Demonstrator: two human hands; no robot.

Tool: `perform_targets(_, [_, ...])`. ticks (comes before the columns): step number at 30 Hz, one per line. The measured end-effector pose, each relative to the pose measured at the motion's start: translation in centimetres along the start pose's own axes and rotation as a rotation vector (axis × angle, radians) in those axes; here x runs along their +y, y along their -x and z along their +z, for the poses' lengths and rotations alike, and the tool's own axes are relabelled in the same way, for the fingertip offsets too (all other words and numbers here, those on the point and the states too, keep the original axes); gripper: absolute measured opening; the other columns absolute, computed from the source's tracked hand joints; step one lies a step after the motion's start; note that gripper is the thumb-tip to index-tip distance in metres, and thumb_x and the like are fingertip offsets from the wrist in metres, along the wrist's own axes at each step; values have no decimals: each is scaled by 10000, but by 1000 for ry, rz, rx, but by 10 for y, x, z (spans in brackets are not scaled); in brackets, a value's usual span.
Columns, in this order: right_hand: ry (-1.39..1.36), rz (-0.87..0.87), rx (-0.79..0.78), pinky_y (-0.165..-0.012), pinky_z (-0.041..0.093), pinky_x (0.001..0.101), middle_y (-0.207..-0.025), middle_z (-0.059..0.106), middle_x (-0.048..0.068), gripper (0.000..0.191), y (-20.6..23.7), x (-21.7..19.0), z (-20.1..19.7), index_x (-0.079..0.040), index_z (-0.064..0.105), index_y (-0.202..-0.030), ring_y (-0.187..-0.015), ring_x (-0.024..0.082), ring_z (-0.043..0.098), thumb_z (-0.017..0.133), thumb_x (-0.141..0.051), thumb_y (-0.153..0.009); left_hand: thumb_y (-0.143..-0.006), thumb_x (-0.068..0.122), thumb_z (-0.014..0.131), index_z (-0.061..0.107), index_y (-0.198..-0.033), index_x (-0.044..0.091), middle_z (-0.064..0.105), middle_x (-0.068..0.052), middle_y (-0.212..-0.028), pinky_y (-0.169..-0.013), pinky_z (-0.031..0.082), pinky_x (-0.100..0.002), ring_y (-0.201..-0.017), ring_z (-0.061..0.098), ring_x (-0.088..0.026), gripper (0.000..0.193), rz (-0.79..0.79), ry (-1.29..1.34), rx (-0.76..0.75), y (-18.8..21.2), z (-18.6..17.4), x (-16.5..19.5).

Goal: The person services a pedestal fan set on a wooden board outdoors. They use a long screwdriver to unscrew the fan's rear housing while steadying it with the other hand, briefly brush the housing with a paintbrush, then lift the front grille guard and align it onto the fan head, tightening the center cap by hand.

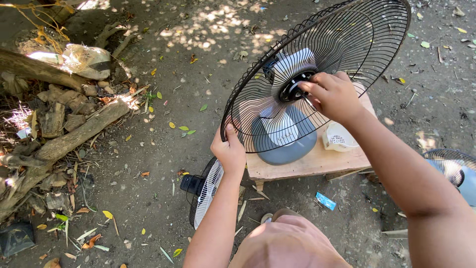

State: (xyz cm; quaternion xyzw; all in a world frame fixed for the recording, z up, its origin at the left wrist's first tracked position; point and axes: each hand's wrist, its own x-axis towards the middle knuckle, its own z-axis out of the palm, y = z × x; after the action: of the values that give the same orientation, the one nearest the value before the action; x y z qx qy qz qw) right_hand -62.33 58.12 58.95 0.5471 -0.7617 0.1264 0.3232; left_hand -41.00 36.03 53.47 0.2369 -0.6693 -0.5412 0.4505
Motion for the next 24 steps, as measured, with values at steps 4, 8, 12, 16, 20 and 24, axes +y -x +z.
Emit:
perform_targets(4, [-97,226,102,-713,436,402,-906,626,12,532,4,-19,16,-72,642,-1169,-785,193,626,913,-312,-780,-1065,185,574,700,-1135,-49,727,-70,-870,-722,567,-277,-767,668,-121,275,5,23,-7,-1,1,-1])
perform_targets(8, [-392,625,251,-695,508,324,-888,630,36,616,10,-49,43,5,610,-1180,-751,187,636,963,-313,-788,-1066,191,571,700,-1133,-46,721,-72,-857,-723,569,-280,-762,675,-125,278,14,-1,-1,-2,2,-1])
perform_targets(12, [-550,778,345,-755,542,307,-944,635,56,593,9,-66,55,10,581,-1207,-832,197,641,952,-254,-827,-1056,198,583,699,-1120,-44,728,-77,-842,-708,565,-289,-744,679,-134,276,27,-25,21,-4,3,-2])
perform_targets(16, [-465,679,321,-772,532,362,-1110,587,122,771,10,-59,34,30,534,-1279,-891,225,616,958,-255,-701,-1057,196,595,705,-1060,-45,732,-87,-811,-692,550,-305,-717,676,-151,266,31,-75,24,-5,4,-2])
perform_targets(20, [-149,275,222,-851,479,434,-1272,573,136,700,11,-34,6,-87,586,-1354,-1015,269,607,924,-187,-749,-1053,195,589,702,-1063,-43,731,-88,-809,-687,552,-307,-720,687,-153,264,57,-92,24,-5,5,-1])
perform_targets(24, [3,68,-46,-845,451,390,-1250,631,43,649,2,-6,-8,-273,663,-1355,-997,172,647,822,-80,-755,-1055,197,587,695,-1050,-44,735,-91,-820,-696,563,-305,-735,701,-153,264,47,-64,14,-6,6,-2])
